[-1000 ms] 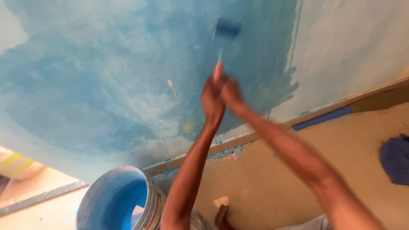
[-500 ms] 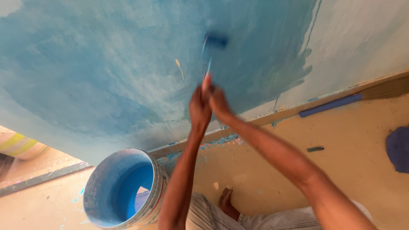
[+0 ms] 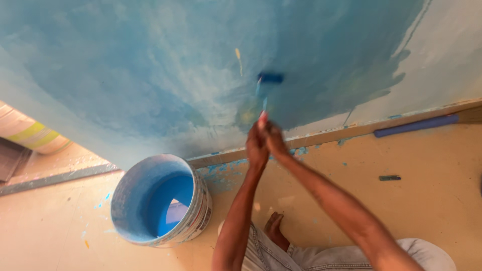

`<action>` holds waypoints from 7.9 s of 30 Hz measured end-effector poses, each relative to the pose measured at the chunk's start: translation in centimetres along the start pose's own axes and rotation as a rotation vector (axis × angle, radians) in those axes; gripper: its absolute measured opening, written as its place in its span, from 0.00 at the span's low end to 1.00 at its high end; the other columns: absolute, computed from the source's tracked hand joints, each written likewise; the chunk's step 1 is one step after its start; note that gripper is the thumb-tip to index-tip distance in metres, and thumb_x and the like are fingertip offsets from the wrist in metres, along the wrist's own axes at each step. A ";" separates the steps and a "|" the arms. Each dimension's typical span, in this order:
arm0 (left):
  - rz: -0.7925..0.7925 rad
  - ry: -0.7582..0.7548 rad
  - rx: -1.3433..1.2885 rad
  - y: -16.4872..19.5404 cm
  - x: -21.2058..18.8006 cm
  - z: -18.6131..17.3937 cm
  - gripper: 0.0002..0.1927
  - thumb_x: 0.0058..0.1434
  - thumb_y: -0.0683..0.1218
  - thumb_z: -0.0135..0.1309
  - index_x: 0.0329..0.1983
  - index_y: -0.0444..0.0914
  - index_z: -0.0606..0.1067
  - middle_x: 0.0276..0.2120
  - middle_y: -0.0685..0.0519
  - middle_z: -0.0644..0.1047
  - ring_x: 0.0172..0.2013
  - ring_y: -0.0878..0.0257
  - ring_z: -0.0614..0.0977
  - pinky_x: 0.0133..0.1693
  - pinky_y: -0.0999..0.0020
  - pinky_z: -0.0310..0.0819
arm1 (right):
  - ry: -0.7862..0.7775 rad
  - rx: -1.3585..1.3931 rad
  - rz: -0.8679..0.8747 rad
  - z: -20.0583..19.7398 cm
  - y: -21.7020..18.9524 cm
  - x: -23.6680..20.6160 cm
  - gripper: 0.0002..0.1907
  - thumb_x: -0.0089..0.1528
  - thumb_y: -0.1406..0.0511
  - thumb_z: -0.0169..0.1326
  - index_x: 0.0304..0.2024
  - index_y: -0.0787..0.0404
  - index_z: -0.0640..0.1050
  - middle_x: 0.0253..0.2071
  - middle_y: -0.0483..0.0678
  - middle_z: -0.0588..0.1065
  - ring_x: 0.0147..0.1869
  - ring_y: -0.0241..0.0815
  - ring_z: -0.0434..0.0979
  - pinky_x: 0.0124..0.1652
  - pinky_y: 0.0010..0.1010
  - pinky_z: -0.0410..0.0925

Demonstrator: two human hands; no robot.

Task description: The person paints a wall with blue paint using a small roller. They repeatedly dip the roller into a bucket of paint and apply it to the lower section of the wall in vertical strokes.

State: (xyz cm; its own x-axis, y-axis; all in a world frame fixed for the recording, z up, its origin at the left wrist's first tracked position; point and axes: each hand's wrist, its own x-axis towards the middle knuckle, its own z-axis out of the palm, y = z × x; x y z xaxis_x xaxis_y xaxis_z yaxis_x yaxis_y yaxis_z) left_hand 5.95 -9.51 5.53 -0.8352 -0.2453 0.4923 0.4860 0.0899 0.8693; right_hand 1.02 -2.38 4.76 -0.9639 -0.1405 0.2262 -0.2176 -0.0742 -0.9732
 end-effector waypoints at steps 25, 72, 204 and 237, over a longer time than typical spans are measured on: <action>-0.477 0.181 -0.091 2.7 -13.3 -10.7 0.29 0.67 0.43 0.51 0.73 0.42 0.67 0.39 0.50 0.77 0.25 0.74 0.72 0.26 0.74 0.71 | -0.261 0.011 0.396 -2.2 6.0 -13.4 0.32 0.64 0.42 0.45 0.54 0.60 0.75 0.46 0.49 0.79 0.50 0.41 0.80 0.48 0.35 0.74; -0.309 -0.211 1.635 16.8 -14.0 -38.4 0.09 0.73 0.48 0.52 0.44 0.39 0.78 0.33 0.45 0.77 0.30 0.53 0.81 0.31 0.57 0.76 | -0.432 0.179 0.756 19.7 3.4 -21.4 0.50 0.55 0.42 0.58 0.72 0.59 0.60 0.59 0.52 0.69 0.56 0.48 0.73 0.54 0.44 0.71; -0.092 0.964 0.333 -5.5 -4.1 -3.8 0.18 0.74 0.52 0.45 0.48 0.31 0.75 0.36 0.41 0.80 0.35 0.48 0.81 0.40 0.56 0.74 | 0.427 -0.831 0.329 -25.2 9.8 -32.3 0.37 0.60 0.65 0.62 0.71 0.66 0.66 0.55 0.57 0.73 0.47 0.48 0.80 0.43 0.39 0.75; -0.361 0.899 -0.151 -1.7 -5.2 -20.1 0.17 0.64 0.49 0.58 0.51 0.33 0.80 0.22 0.49 0.75 0.15 0.69 0.66 0.15 0.71 0.53 | 0.400 -0.930 0.363 -25.1 9.9 -32.3 0.38 0.60 0.62 0.62 0.71 0.64 0.67 0.54 0.54 0.73 0.45 0.47 0.81 0.45 0.42 0.75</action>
State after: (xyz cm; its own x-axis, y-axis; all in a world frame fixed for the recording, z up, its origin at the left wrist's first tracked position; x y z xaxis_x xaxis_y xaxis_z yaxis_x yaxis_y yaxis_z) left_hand 14.65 -27.78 0.55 -0.4628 -0.8834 -0.0737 0.3205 -0.2443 0.9152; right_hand 26.19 26.19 -13.19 -0.9379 0.3431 0.0520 0.2231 0.7110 -0.6669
